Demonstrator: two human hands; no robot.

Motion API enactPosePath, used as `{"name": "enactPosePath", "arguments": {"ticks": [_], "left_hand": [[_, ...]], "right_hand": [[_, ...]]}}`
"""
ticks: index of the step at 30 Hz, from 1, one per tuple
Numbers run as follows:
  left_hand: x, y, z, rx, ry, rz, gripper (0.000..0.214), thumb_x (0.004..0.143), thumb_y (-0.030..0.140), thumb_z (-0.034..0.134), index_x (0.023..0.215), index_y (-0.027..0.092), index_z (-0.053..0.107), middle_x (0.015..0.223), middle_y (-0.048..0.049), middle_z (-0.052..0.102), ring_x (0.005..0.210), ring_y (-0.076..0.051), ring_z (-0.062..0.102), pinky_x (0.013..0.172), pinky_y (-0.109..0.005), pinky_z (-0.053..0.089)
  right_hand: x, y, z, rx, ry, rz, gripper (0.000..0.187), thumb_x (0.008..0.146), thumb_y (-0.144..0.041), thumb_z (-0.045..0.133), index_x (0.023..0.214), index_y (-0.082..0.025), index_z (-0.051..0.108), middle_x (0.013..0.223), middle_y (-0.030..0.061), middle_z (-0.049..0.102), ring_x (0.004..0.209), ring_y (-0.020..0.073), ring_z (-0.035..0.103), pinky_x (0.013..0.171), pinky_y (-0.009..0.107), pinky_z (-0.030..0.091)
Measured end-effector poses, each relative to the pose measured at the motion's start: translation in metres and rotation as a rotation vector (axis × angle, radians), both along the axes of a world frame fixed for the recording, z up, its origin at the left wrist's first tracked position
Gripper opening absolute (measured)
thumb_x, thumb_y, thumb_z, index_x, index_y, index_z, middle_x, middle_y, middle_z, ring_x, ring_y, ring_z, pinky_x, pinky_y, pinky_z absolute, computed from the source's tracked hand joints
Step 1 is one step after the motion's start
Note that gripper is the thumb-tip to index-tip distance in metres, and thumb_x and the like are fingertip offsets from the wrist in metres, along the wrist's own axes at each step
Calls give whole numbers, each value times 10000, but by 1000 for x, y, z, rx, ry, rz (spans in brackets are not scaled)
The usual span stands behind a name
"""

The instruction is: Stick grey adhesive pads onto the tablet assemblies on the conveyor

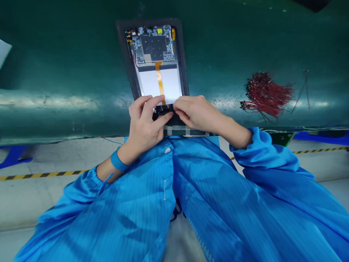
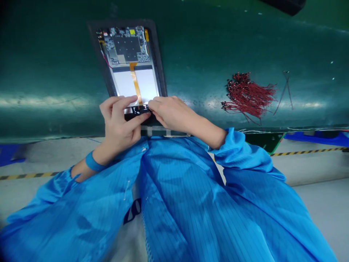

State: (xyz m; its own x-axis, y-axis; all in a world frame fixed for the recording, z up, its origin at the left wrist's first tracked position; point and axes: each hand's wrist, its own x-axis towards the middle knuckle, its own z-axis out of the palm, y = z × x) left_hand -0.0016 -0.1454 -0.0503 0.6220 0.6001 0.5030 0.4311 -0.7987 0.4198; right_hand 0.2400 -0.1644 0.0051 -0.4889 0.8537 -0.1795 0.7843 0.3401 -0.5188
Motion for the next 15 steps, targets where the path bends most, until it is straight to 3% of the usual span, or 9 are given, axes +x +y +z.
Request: {"name": "enactPosePath", "arguments": {"ticks": [5, 10, 13, 15], "left_hand": [[6, -6, -5, -45, 83, 18, 259, 1072, 195, 567, 1244, 307, 726, 1622, -29, 568, 1473, -320, 484, 1193, -559, 384], [16, -20, 11, 31, 151, 12, 233, 1075, 198, 552, 1231, 261, 714, 1661, -65, 566, 1571, -335, 448, 1242, -553, 348], [-14, 7, 20, 48, 208, -8, 309, 1054, 221, 538, 1298, 303, 709, 1676, -53, 550, 1595, -316, 426, 1258, -570, 366], [-64, 49, 26, 81, 177, 164, 343, 1068, 359, 549, 1388, 318, 667, 1695, -48, 504, 1599, -323, 397, 1261, -615, 358]], "right_hand": [[2, 1, 1, -11, 19, -27, 187, 1044, -191, 458, 1051, -175, 644, 1026, 88, 706, 851, 204, 580, 741, 324, 293], [10, -3, 11, 58, 75, -70, 189, 1021, -238, 512, 1086, -177, 678, 996, 93, 736, 827, 218, 612, 726, 327, 353], [23, -6, 17, 150, 115, -139, 176, 1012, -249, 549, 1093, -202, 698, 924, 77, 732, 768, 221, 629, 700, 338, 412], [35, -7, 18, 210, 152, -186, 143, 1005, -255, 574, 1065, -228, 700, 884, 69, 727, 721, 219, 632, 669, 350, 439]]}}
